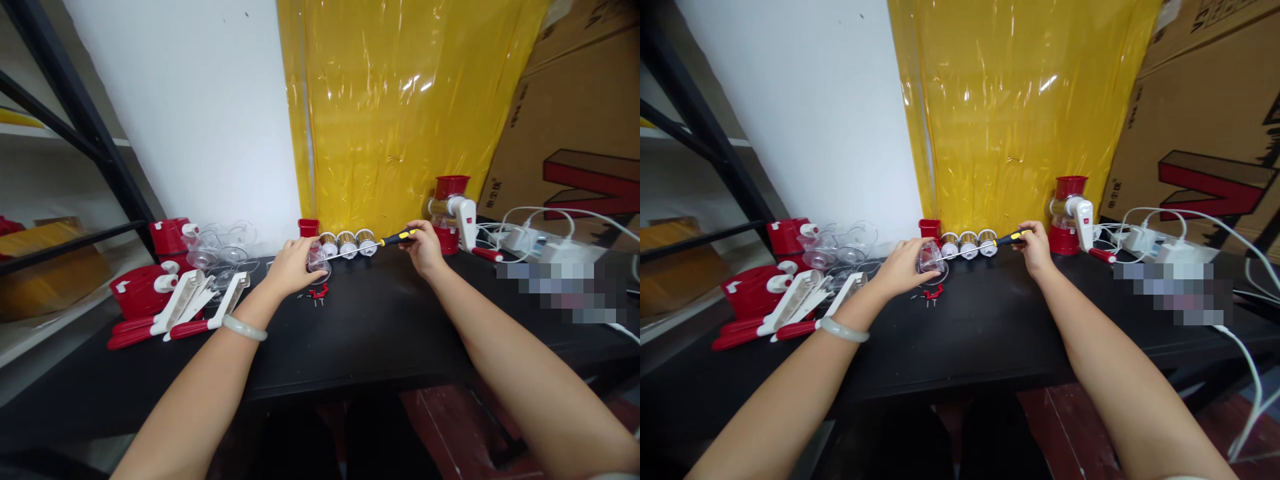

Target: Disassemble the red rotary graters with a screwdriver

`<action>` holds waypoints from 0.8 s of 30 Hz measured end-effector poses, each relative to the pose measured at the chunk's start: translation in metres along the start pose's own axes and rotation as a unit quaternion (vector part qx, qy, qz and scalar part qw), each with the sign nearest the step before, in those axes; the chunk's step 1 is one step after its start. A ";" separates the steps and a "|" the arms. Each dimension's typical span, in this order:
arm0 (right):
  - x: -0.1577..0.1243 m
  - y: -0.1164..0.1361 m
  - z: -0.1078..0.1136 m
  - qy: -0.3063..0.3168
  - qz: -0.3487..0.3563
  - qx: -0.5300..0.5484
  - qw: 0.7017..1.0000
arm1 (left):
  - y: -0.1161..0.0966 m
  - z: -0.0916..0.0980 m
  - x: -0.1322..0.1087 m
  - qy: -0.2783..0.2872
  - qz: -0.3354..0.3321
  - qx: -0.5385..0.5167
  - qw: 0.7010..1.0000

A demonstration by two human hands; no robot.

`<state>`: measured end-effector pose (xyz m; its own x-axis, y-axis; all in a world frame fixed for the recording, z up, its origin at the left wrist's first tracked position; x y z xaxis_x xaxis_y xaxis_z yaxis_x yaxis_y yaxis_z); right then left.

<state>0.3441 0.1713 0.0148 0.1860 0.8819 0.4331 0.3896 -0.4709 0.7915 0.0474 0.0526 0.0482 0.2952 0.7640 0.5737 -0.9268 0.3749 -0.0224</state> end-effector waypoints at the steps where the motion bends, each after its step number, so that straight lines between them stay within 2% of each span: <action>1: 0.000 0.000 0.000 -0.003 0.000 0.002 1.000 | 0.000 0.000 0.000 0.000 0.000 0.000 1.000; 7: 0.006 -0.007 0.003 -0.069 0.020 -0.047 0.996 | 0.000 -0.001 -0.001 0.000 -0.001 -0.002 1.000; 13: 0.006 -0.009 0.008 -0.074 0.043 -0.145 0.986 | -0.001 -0.001 -0.001 0.003 -0.001 -0.005 1.000; 16: 0.004 -0.007 0.005 -0.063 0.018 -0.080 0.995 | 0.000 0.000 -0.001 0.001 -0.001 -0.004 1.000; 20: 0.001 -0.004 -0.001 -0.019 -0.067 0.072 0.995 | 0.000 -0.001 0.000 0.001 -0.002 -0.004 1.000; 22: 0.000 -0.002 -0.003 -0.002 -0.095 0.108 0.990 | -0.001 -0.001 0.000 0.003 -0.002 -0.005 1.000; 24: -0.001 -0.002 -0.003 0.005 -0.093 0.106 0.990 | -0.002 0.000 0.000 0.003 -0.001 -0.007 1.000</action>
<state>0.3409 0.1716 0.0144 0.0856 0.9521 0.2937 0.5967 -0.2851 0.7501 0.0489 0.0523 0.0479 0.2986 0.7667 0.5683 -0.9228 0.3840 -0.0331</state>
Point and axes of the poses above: each hand's wrist, its own x-axis towards the middle knuckle, its own z-axis out of the back of the hand, y = z × x, the point moved 4 cm from there along x, towards the middle knuckle, and after that the axes turned 2 degrees about -y, right-handed, at the moved point
